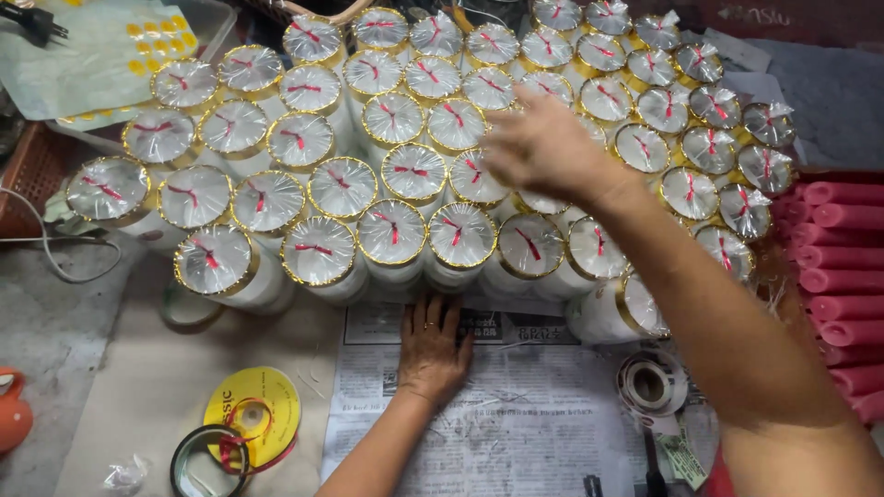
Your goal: Organizing and arranging finished candles and decorative fibers on a workspace for packaging.
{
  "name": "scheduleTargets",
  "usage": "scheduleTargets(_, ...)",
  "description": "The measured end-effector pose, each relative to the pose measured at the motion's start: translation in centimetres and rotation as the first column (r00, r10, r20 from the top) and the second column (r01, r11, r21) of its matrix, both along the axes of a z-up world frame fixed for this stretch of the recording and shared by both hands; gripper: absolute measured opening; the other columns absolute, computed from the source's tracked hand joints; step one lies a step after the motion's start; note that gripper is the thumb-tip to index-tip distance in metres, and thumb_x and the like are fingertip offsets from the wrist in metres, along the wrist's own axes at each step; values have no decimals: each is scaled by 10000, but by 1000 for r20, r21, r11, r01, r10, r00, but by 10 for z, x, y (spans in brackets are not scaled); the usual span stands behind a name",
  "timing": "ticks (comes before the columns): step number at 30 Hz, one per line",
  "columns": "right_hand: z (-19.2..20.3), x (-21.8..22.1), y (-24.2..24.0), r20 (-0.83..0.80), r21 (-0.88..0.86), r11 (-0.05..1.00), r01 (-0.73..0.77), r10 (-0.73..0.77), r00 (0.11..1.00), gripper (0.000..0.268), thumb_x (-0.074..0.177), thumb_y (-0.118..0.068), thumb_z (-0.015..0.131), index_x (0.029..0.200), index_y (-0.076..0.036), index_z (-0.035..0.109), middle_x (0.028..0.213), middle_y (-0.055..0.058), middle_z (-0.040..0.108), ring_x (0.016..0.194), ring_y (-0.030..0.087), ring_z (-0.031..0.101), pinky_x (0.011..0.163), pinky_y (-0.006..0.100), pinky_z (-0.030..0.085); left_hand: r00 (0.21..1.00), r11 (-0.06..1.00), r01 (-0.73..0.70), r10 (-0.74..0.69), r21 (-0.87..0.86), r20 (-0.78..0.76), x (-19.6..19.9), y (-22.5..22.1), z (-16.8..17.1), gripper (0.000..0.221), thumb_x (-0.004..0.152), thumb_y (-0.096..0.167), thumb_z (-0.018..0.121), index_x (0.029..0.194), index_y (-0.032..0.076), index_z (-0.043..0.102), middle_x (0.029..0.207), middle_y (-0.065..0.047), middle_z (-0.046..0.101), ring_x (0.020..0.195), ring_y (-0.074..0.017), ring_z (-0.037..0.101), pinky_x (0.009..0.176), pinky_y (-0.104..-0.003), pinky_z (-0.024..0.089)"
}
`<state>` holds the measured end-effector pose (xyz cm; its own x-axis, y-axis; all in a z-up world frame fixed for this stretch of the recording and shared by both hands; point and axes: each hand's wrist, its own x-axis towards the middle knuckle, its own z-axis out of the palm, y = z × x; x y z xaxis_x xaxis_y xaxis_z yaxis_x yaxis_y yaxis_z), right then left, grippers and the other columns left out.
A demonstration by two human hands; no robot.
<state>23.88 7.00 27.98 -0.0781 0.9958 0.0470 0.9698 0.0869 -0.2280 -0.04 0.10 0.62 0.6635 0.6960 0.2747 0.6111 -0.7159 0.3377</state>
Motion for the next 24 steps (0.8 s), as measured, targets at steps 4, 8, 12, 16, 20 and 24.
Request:
scheduleTargets(4,-61,-6,0,294,-2,993,-115,110,949,199,909,-285,665,1073,-200,739,1510,215,519,1504,539,261,1179,755,127,1000,1000,-6,6,13,1,1,0,-3,571,924,469,508,1377,130,585,1416,-168,511,1314,-402,435,1132,-588,296)
scheduleTargets(8,-87,-26,-26,391,345,908,-239,92,916,440,804,-565,774,1106,-247,738,1266,89,693,1366,471,482,1039,577,370,995,992,-31,20,120,97,1,1,-12,574,865,490,604,1317,137,635,1306,-149,583,1321,-398,501,1097,-569,362)
scheduleTargets(12,-95,-34,-26,273,428,861,-275,167,947,572,863,-510,748,1317,-175,653,1276,121,660,1333,466,506,1026,554,377,988,980,-47,17,192,152,2,2,-14,563,862,461,625,1317,130,632,1292,-154,592,1291,-405,532,1074,-572,399)
scheduleTargets(16,-90,-78,-20,128,451,812,-371,353,927,728,786,-343,883,1416,-108,604,1378,217,625,1349,516,483,1052,568,411,989,963,-61,23,264,145,2,2,-12,572,864,446,635,1342,133,609,1312,-161,570,1315,-409,516,1080,-568,400)
scheduleTargets(20,-107,-79,3,136,495,765,-413,401,906,314,880,-428,767,1034,-170,676,1227,136,682,1265,438,567,952,515,463,992,969,-59,30,242,125,1,-1,0,593,854,448,650,1353,131,602,1329,-168,569,1328,-417,508,1087,-574,397)
scheduleTargets(24,-92,-65,17,123,515,817,-259,228,966,403,1002,-537,583,1158,-168,629,1177,142,661,1133,370,614,834,458,464,991,969,-69,39,239,126,2,1,-24,599,846,478,654,1340,142,616,1337,-158,579,1332,-401,516,1098,-583,392)
